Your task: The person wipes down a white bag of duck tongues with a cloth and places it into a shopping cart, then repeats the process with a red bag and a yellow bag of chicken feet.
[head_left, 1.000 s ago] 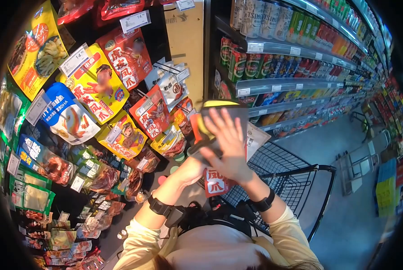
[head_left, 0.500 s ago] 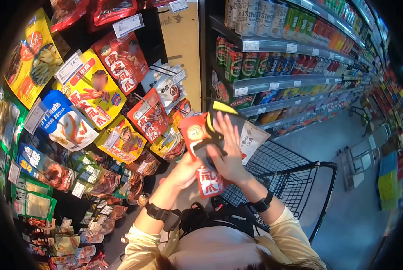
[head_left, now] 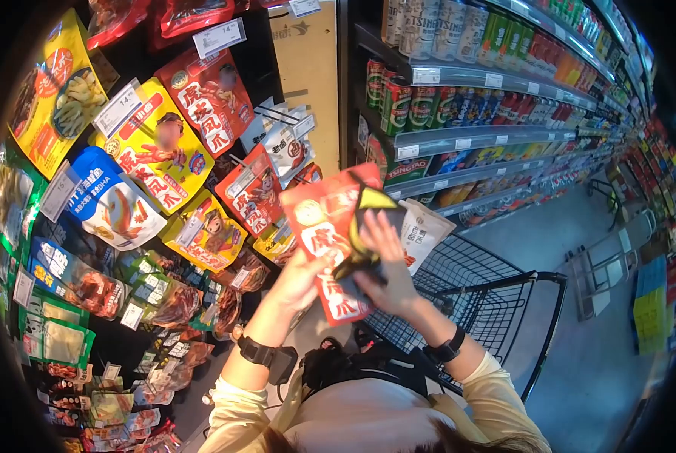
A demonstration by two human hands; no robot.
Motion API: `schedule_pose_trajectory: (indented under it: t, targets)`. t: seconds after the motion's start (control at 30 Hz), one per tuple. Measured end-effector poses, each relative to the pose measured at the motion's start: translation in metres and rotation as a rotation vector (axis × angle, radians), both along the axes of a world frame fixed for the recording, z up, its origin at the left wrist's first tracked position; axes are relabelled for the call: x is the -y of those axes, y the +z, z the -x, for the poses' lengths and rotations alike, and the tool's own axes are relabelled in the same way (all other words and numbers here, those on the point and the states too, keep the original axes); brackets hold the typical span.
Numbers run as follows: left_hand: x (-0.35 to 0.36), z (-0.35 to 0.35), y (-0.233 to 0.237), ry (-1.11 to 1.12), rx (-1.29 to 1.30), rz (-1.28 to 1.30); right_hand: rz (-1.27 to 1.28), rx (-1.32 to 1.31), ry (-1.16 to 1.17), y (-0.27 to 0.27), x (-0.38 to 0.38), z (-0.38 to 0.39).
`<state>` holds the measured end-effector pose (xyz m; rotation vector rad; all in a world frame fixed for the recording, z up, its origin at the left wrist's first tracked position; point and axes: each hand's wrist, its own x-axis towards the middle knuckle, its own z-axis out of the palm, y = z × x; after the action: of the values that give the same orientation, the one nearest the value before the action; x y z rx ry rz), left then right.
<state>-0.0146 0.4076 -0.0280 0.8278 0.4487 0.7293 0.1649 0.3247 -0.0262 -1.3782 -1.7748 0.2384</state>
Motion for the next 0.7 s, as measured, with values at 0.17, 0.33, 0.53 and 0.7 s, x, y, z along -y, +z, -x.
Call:
schedule_pose_trajectory:
  t: [0.17,0.33,0.53,0.7]
  targets:
    - [0.013,-0.022,-0.02,-0.147,-0.005,0.107,-0.033,0.156,-0.073,0.031,-0.018,0.006]
    - [-0.008,-0.006,0.004,-0.027,0.112,0.102,-0.028,0.472,0.235,0.008,0.008,0.003]
    - [0.006,-0.005,0.02,-0.17,-0.244,-0.291,-0.158,-0.136,-0.052,0.01,-0.014,-0.011]
    - [0.006,0.001,0.016,-0.157,-0.062,-0.085,0.129,-0.942,-0.127,0.025,-0.024,-0.031]
